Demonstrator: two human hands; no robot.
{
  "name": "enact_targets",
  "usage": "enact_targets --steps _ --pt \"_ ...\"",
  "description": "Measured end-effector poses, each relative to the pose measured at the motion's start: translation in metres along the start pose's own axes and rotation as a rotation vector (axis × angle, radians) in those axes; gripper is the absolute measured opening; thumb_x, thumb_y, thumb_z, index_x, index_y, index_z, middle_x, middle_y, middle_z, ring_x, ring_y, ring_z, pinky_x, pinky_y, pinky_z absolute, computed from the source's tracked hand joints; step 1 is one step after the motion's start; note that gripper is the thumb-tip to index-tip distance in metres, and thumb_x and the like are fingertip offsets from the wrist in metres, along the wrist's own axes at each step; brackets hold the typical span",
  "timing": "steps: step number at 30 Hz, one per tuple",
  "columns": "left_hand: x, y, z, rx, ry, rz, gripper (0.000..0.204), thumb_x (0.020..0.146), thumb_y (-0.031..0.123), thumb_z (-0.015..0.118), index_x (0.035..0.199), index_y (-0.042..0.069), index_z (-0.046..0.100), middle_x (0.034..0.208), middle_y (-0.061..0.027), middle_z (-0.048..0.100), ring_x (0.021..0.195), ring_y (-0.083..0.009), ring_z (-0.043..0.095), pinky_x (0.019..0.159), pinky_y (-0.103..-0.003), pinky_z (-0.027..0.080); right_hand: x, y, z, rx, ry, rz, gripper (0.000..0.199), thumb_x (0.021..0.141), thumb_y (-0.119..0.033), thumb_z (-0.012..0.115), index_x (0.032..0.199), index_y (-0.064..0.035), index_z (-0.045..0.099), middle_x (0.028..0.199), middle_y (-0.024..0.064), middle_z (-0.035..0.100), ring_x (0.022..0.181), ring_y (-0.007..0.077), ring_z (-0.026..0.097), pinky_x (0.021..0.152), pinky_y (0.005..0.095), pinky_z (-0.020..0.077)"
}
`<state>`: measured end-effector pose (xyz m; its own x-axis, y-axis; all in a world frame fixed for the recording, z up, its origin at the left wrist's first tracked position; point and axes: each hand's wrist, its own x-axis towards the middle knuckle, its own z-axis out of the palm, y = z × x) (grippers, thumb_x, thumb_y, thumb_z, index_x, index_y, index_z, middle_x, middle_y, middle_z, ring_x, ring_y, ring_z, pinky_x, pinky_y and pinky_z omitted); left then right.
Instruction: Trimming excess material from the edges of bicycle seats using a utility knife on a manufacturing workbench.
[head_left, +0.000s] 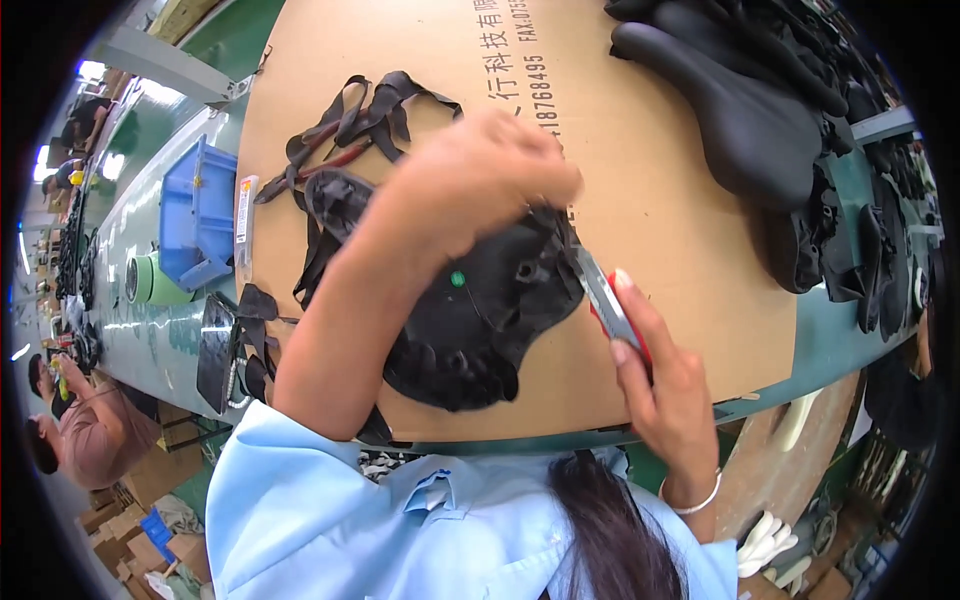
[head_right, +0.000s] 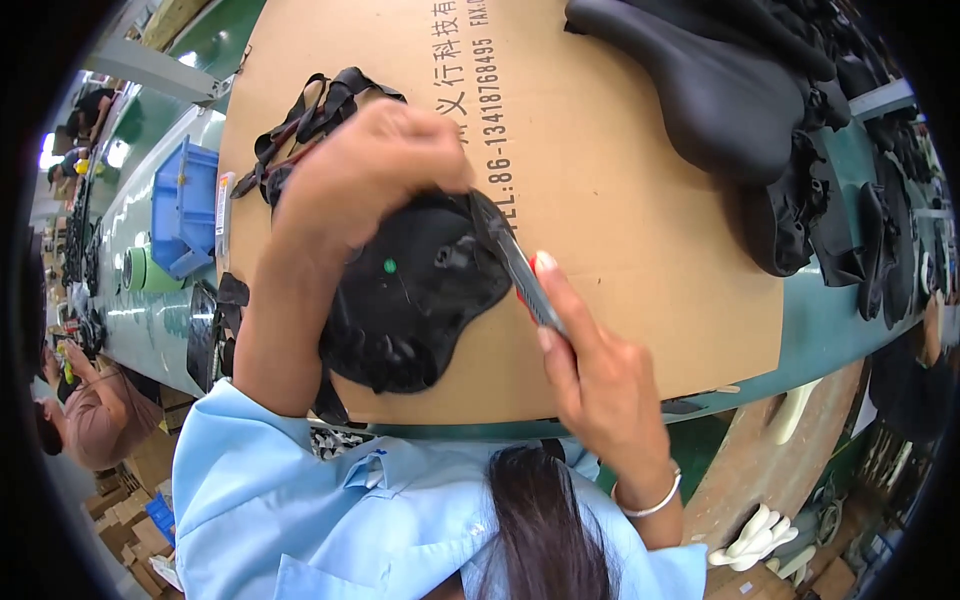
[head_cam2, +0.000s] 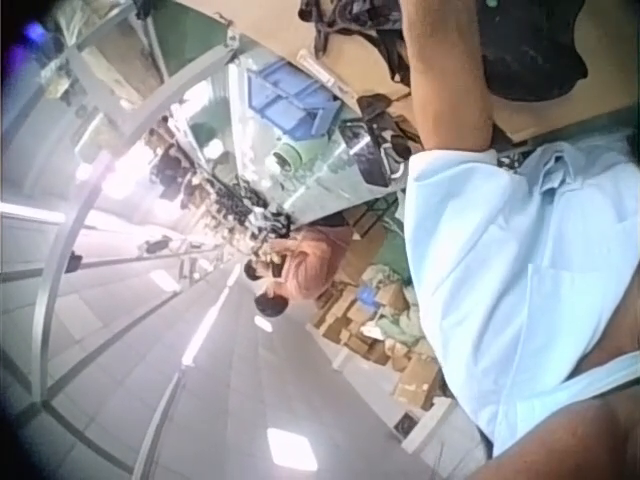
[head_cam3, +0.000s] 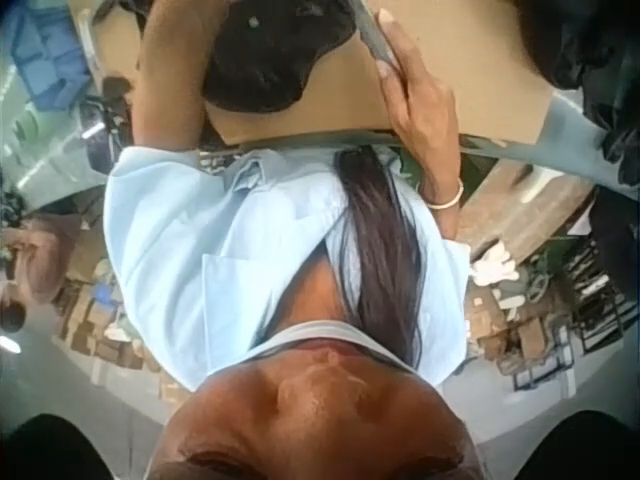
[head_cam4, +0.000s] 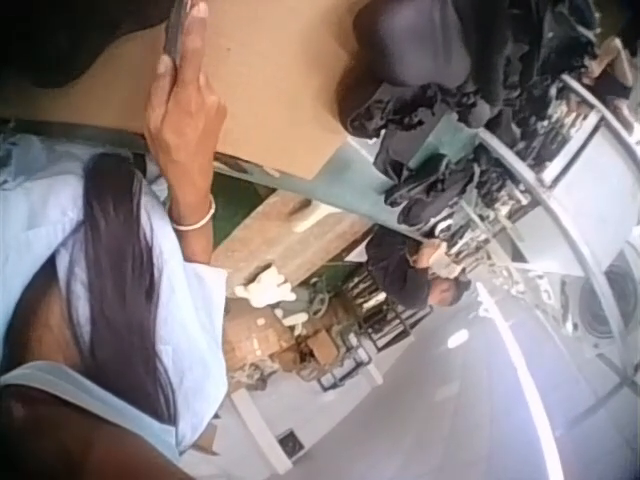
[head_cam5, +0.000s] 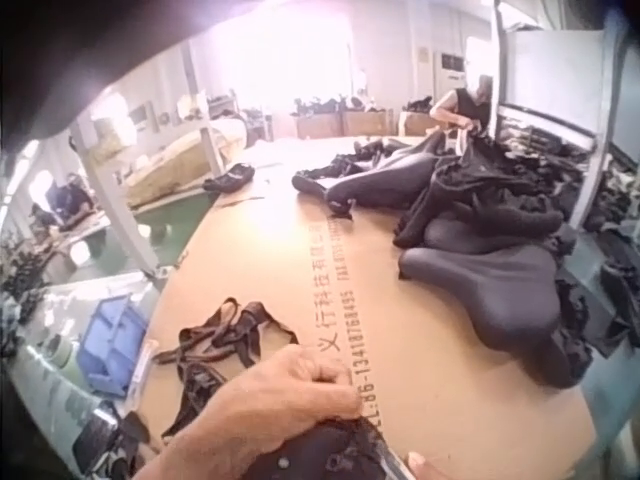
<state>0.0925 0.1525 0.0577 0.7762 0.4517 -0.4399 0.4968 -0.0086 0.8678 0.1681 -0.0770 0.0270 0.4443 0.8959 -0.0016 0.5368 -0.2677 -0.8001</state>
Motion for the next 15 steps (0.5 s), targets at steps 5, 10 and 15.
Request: enact_targets --steps 5,10,15 --pt "0.007 0.003 0.021 -0.445 -0.035 0.403 0.018 0.080 0.014 0.063 0.065 0.007 0.055 0.071 0.0021 0.053 0.071 -0.0057 0.045 0.069 -0.021 0.036 -0.022 -0.010 0.020 0.115 0.076 0.241 0.051 0.096 -0.009 0.047 0.145 -0.0126 0.035 0.081 0.0099 0.062 0.052 0.0121 0.054 0.051 0.0279 0.0461" --pt "0.018 0.000 0.018 -1.314 -0.202 0.898 0.026 0.093 0.031 0.053 0.085 0.007 0.060 0.084 -0.0034 0.057 0.078 -0.0135 0.052 0.069 -0.028 0.046 -0.045 -0.015 0.024 0.155 0.044 0.252 0.053 0.095 -0.008 0.046 0.146 -0.0125 0.033 0.076 0.0086 0.061 0.050 0.0114 0.052 0.050 0.0280 0.0457" --pt "-0.005 0.003 0.003 -0.450 0.040 0.674 0.019 0.088 0.025 0.064 0.082 0.007 0.061 0.081 0.0007 0.063 0.056 -0.0112 0.044 0.056 -0.024 0.040 -0.044 -0.019 -0.006 0.007 -0.101 0.138 0.050 0.087 -0.006 0.057 0.136 -0.0091 0.049 0.108 0.0201 0.065 0.078 0.0364 0.066 0.067 0.0391 0.0517"
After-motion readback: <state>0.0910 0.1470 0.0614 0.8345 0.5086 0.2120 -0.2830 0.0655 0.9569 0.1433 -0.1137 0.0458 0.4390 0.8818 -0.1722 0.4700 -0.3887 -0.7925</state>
